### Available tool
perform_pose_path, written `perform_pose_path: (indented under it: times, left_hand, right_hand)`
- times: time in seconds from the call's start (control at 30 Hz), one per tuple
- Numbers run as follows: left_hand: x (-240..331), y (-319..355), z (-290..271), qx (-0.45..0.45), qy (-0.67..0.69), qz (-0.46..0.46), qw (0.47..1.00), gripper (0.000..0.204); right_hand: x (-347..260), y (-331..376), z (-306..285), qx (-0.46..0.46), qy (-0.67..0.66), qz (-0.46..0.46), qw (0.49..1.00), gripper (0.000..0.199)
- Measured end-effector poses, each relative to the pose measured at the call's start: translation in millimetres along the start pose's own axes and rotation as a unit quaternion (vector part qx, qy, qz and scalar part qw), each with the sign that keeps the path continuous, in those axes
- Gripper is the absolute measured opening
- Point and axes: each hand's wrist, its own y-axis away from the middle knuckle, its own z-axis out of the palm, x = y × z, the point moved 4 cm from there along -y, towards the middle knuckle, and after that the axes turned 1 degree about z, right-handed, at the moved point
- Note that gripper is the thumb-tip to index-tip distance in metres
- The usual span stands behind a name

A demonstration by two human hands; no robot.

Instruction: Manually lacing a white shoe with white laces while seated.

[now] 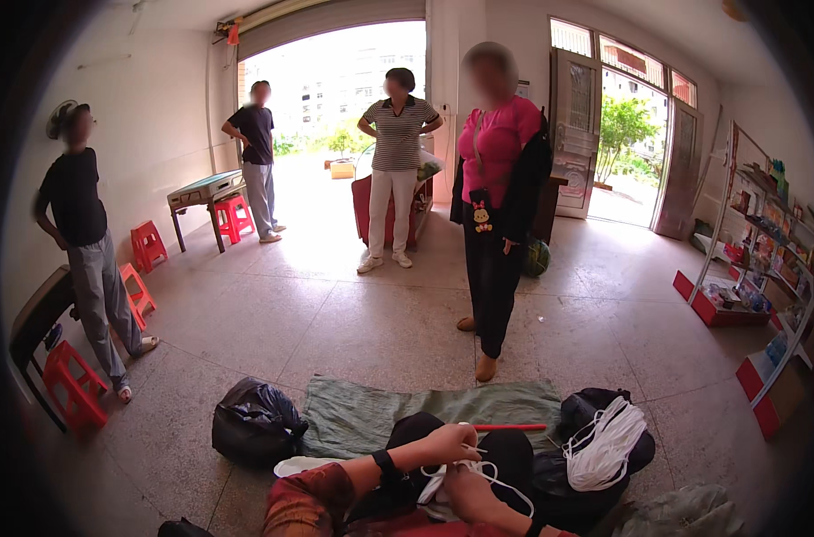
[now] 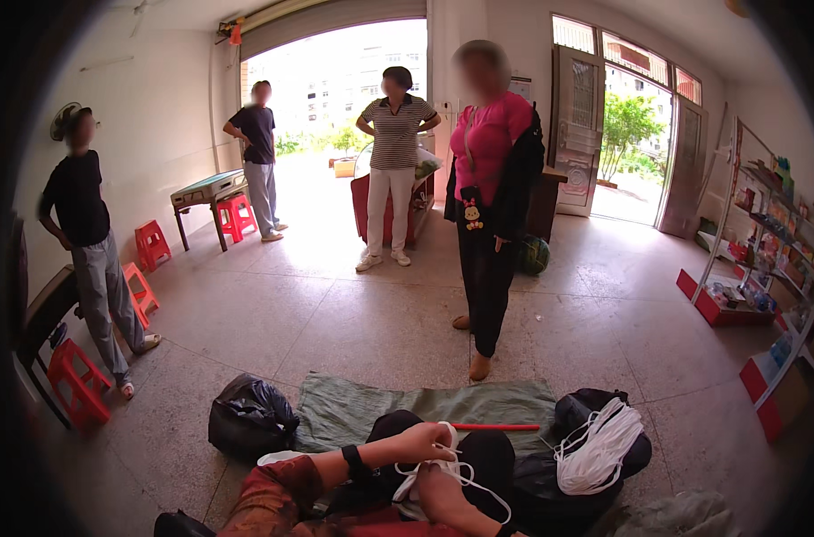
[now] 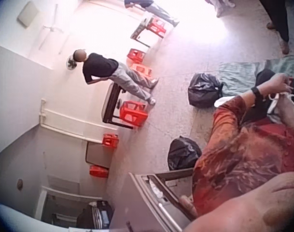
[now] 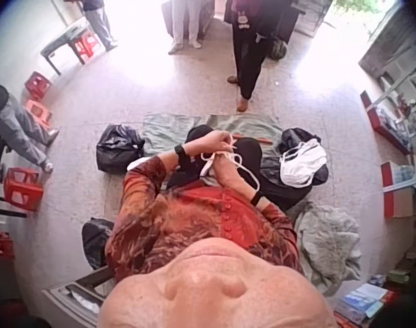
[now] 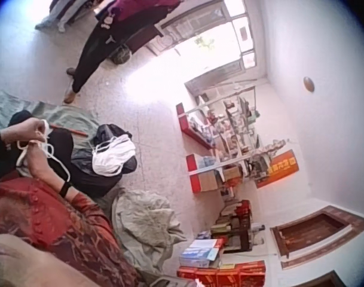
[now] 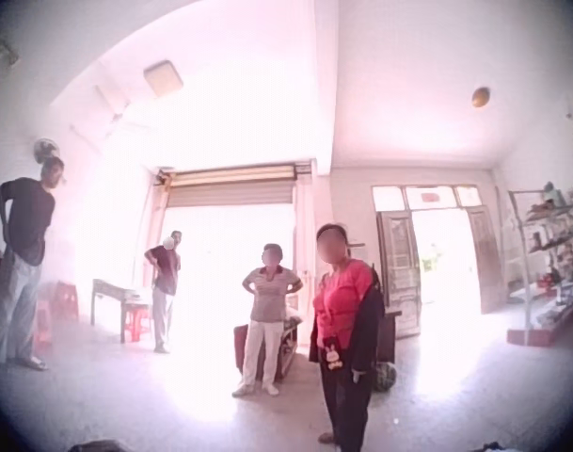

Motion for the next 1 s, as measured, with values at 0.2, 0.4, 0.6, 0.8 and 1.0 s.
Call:
perform_pose_path:
  times: [0.2,0.4,0.6,0.8,1.0]
  left_hand:
    - [-19,-14,7,-0.055,-0.122,-0.021,0.991,0.024]
    - [-24,-6,10,-0.023,-0.107,0.000,0.994,0.021]
    - [-19,-3,7,0.023,0.025,0.002,0.999,0.031]
    - [2,-29,-11,-0.120,0.299,-0.117,0.939,0.023]
    - [27,-25,-17,-0.100,0.161,0.182,0.965,0.030]
  right_hand:
    - [18,-6,5,0.091,-0.006,-0.036,0.995,0.034]
    - [6,0,-4,0.159,-0.038,-0.062,0.985,0.022]
    - [1,15,-5,0.130,-0.096,-0.110,0.981,0.014]
    - [-43,11,-45,-0.028,-0.269,-0.202,0.941,0.018]
    - [-47,1,-198,0.123,-0.367,-0.234,0.892,0.014]
